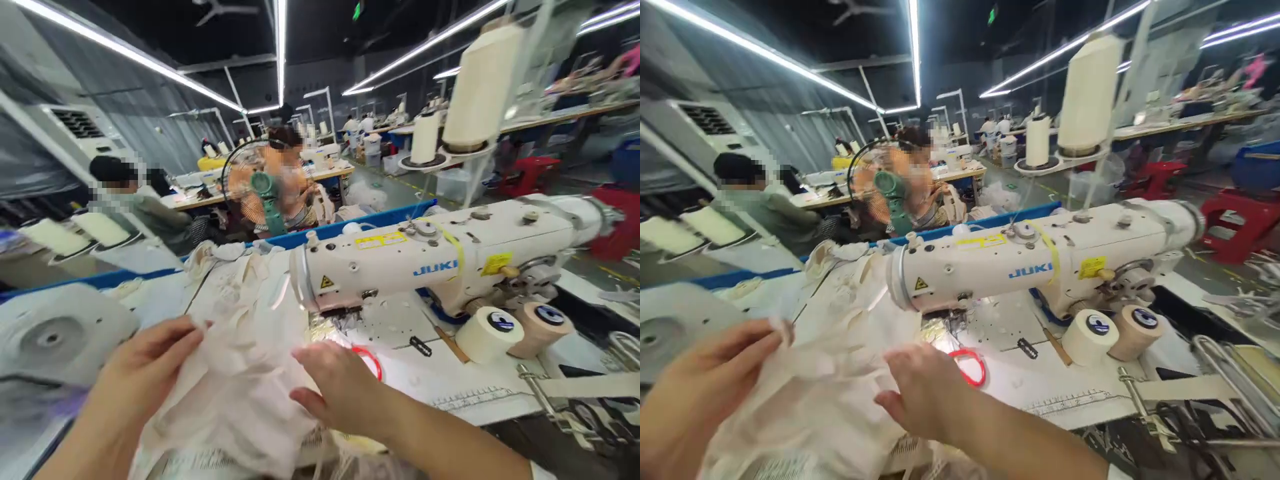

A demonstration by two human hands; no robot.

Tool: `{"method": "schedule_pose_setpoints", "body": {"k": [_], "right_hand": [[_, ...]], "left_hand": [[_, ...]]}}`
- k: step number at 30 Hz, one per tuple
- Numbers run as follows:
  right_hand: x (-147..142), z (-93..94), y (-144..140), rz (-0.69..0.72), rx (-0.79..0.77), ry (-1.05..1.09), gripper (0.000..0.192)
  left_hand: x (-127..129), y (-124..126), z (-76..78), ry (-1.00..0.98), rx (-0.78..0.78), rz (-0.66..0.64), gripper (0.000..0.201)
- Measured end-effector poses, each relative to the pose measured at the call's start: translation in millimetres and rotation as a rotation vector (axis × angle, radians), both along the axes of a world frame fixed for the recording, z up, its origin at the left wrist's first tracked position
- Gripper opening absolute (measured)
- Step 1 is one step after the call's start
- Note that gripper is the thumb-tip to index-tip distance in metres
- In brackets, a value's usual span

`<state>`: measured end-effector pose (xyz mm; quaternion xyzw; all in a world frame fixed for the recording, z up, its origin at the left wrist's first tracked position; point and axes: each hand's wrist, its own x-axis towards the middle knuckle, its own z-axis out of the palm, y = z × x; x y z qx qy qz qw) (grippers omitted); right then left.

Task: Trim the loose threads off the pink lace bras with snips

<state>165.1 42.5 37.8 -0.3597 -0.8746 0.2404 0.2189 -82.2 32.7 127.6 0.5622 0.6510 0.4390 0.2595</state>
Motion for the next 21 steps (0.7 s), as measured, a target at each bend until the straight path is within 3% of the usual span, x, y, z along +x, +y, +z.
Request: {"method": "schedule_pose_setpoints", "body": {"k": [3,5,8,12,15,17,19,21], "right_hand": [[-37.4,6.7,5.7,0.113,-0.098,0.230,0.069],[-59.5,-3.3,10.2,0.101,-0.331,0.365,0.055],[-74.5,-26.7,16.7,0.013,-0.602,0.509,0.008],[-70.2,-44.8,24.6,-0.094,-0.701,0.633,0.027],[-68.8,-45.8,26.6,-0.137,-0.763,0.725,0.022],[-71.2,-44.9,27.2,-0.157,-0.793,0.766,0.016],[-73.9,-44.3,28.1,-0.193,-0.807,0.788,0.012],[-75.2,-43.7,29.0,-0.235,-0.810,0.802,0.012]], "left_hand": [[19.1,8.6,-11.7,-0.104,-0.028,-0.049,0.040],[25.2,17.1,-17.7,-0.082,-0.047,-0.046,0.038],[17.7,17.0,-19.4,0.019,0.009,-0.026,0.043],[-18.2,-17.8,-26.0,0.447,0.098,0.078,0.053],[-55.5,-50.5,-57.6,0.710,0.005,0.141,0.055],[-77.2,-64.0,-86.9,0.834,-0.028,0.188,0.072],[-87.3,-70.4,-111.5,0.831,-0.129,0.317,0.091],[-81.0,-71.0,-124.5,0.707,-0.274,0.408,0.087]]}}
